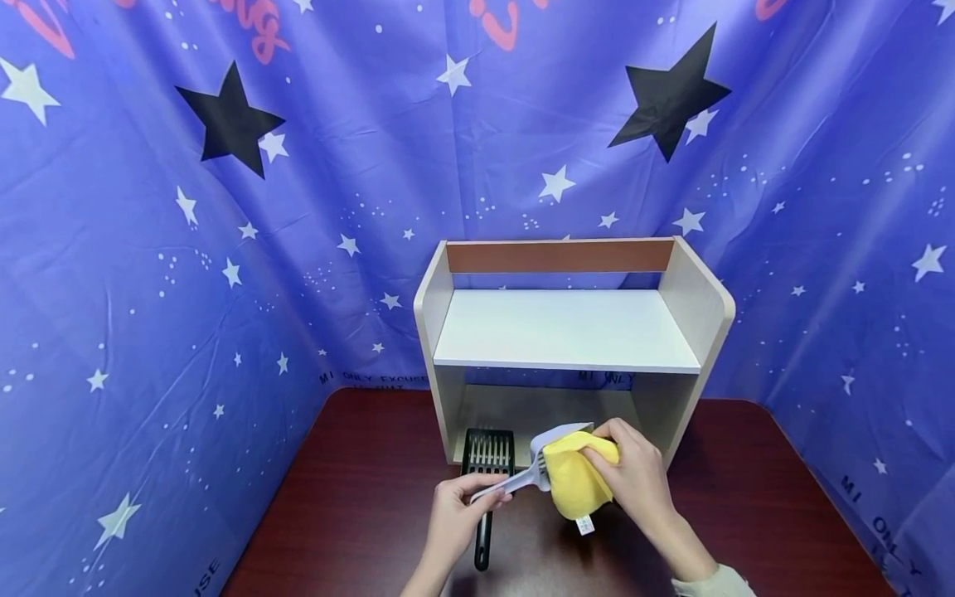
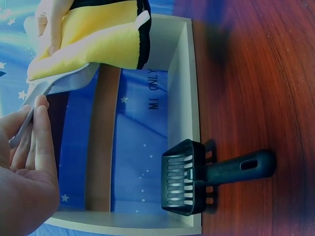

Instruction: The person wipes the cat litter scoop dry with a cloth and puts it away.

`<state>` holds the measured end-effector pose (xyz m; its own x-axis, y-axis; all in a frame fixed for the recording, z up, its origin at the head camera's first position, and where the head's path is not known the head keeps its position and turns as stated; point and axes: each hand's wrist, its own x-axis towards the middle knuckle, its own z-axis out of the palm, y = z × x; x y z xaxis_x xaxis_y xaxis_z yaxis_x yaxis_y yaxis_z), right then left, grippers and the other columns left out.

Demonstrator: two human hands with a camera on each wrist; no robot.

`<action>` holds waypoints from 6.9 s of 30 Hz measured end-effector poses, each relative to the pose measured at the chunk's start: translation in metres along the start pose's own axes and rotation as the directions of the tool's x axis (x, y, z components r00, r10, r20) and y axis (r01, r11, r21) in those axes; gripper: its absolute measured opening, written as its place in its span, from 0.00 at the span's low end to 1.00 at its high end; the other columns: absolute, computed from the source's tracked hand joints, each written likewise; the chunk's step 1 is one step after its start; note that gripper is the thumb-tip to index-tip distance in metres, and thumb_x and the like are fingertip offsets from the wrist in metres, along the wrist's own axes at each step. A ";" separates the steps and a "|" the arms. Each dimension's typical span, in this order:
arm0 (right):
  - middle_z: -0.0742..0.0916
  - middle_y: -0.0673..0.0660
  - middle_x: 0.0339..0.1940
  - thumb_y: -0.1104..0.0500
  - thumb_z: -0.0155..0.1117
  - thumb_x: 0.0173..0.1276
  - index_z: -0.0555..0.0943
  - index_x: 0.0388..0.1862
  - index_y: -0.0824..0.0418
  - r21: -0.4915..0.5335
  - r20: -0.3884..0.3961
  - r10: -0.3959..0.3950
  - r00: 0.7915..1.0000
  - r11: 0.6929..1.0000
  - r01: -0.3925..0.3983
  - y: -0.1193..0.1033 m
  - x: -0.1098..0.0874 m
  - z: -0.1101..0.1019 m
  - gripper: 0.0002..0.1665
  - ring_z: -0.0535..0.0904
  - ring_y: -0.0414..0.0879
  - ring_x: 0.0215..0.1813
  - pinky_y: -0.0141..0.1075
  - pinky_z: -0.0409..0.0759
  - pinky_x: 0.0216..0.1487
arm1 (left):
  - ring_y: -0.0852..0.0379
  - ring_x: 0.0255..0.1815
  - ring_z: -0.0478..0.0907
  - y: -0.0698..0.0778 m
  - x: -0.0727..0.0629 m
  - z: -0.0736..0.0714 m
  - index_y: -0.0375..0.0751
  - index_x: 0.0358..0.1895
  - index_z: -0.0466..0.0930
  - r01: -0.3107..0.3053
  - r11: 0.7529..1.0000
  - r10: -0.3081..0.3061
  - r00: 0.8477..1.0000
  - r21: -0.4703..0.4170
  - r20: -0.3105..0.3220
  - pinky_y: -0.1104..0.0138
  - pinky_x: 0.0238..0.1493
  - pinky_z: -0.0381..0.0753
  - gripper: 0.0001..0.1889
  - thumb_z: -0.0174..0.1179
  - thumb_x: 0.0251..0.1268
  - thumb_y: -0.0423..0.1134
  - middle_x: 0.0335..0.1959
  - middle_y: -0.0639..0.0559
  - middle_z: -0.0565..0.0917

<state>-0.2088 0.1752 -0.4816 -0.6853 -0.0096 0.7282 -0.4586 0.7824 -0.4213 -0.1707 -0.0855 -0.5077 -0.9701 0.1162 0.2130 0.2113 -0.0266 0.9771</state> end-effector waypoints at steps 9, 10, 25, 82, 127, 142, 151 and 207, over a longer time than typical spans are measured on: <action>0.83 0.45 0.26 0.60 0.82 0.45 0.76 0.27 0.51 -0.006 0.008 0.020 1.000 1.000 -0.020 -0.008 -0.002 0.004 0.19 0.71 0.36 0.26 0.31 0.70 0.25 | 0.64 0.34 0.87 0.002 0.000 0.006 0.23 0.47 0.84 -0.014 1.000 0.014 1.000 -0.020 0.026 0.64 0.41 0.88 0.13 0.66 0.62 0.30 0.39 0.27 0.87; 0.83 0.46 0.26 0.60 0.82 0.44 0.76 0.27 0.51 -0.011 0.003 0.026 1.000 1.000 -0.026 -0.009 -0.002 0.004 0.19 0.72 0.36 0.26 0.31 0.70 0.25 | 0.65 0.34 0.87 0.002 0.000 0.006 0.23 0.47 0.84 -0.009 1.000 0.010 1.000 -0.018 0.030 0.64 0.41 0.88 0.13 0.66 0.62 0.30 0.39 0.27 0.87; 0.83 0.48 0.23 0.61 0.82 0.42 0.75 0.23 0.52 -0.065 -0.033 0.088 0.996 0.994 -0.090 -0.007 -0.002 0.005 0.21 0.78 0.45 0.23 0.40 0.73 0.22 | 0.64 0.34 0.88 0.005 -0.003 0.011 0.25 0.46 0.85 -0.019 1.000 0.019 0.999 -0.006 0.033 0.66 0.41 0.88 0.13 0.68 0.59 0.28 0.41 0.29 0.87; 0.84 0.52 0.26 0.55 0.77 0.58 0.82 0.33 0.57 0.065 0.139 0.332 0.933 0.937 -0.343 0.028 0.030 -0.065 0.12 0.69 0.32 0.22 0.28 0.68 0.21 | 0.65 0.34 0.87 -0.012 -0.008 -0.028 0.09 0.47 0.76 -0.055 0.991 0.057 0.998 -0.126 0.010 0.71 0.39 0.87 0.15 0.60 0.65 0.24 0.45 0.16 0.79; 0.85 0.45 0.34 0.63 0.73 0.60 0.83 0.40 0.47 0.355 0.402 -0.079 0.912 0.932 -0.075 -0.019 0.041 -0.042 0.14 0.73 0.33 0.33 0.28 0.76 0.31 | 0.67 0.36 0.87 0.000 0.004 -0.024 0.13 0.47 0.79 -0.069 0.994 0.080 0.985 -0.079 0.152 0.69 0.42 0.87 0.13 0.58 0.67 0.25 0.43 0.18 0.82; 0.88 0.53 0.55 0.69 0.65 0.66 0.84 0.55 0.53 0.524 0.425 -0.394 0.815 0.841 0.134 -0.017 0.039 -0.045 0.21 0.81 0.41 0.54 0.29 0.78 0.51 | 0.66 0.34 0.87 0.001 0.006 -0.025 0.14 0.45 0.79 -0.085 0.993 0.093 0.991 -0.080 0.095 0.68 0.40 0.88 0.13 0.60 0.66 0.26 0.38 0.18 0.82; 0.85 0.55 0.62 0.69 0.58 0.72 0.82 0.59 0.51 0.507 0.495 -0.427 0.757 0.849 0.147 -0.016 0.038 -0.049 0.22 0.80 0.43 0.65 0.28 0.78 0.62 | 0.64 0.33 0.88 -0.001 0.005 -0.025 0.13 0.44 0.79 -0.052 0.994 0.056 0.998 -0.097 0.040 0.66 0.40 0.88 0.13 0.60 0.66 0.26 0.39 0.18 0.82; 0.88 0.52 0.56 0.74 0.58 0.68 0.82 0.60 0.55 0.436 0.355 -0.378 0.855 0.876 0.206 -0.005 0.038 -0.062 0.25 0.77 0.30 0.64 0.14 0.70 0.61 | 0.65 0.34 0.87 0.008 0.005 -0.030 0.17 0.44 0.81 -0.099 0.995 0.100 0.991 -0.018 0.089 0.63 0.39 0.89 0.11 0.61 0.65 0.26 0.38 0.21 0.84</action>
<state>-0.1974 0.2095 -0.4187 -0.6135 -0.5253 0.5896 -0.7897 0.4118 -0.4548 -0.1778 -0.1147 -0.4985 -0.9297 0.2011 0.3086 0.3037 -0.0555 0.9512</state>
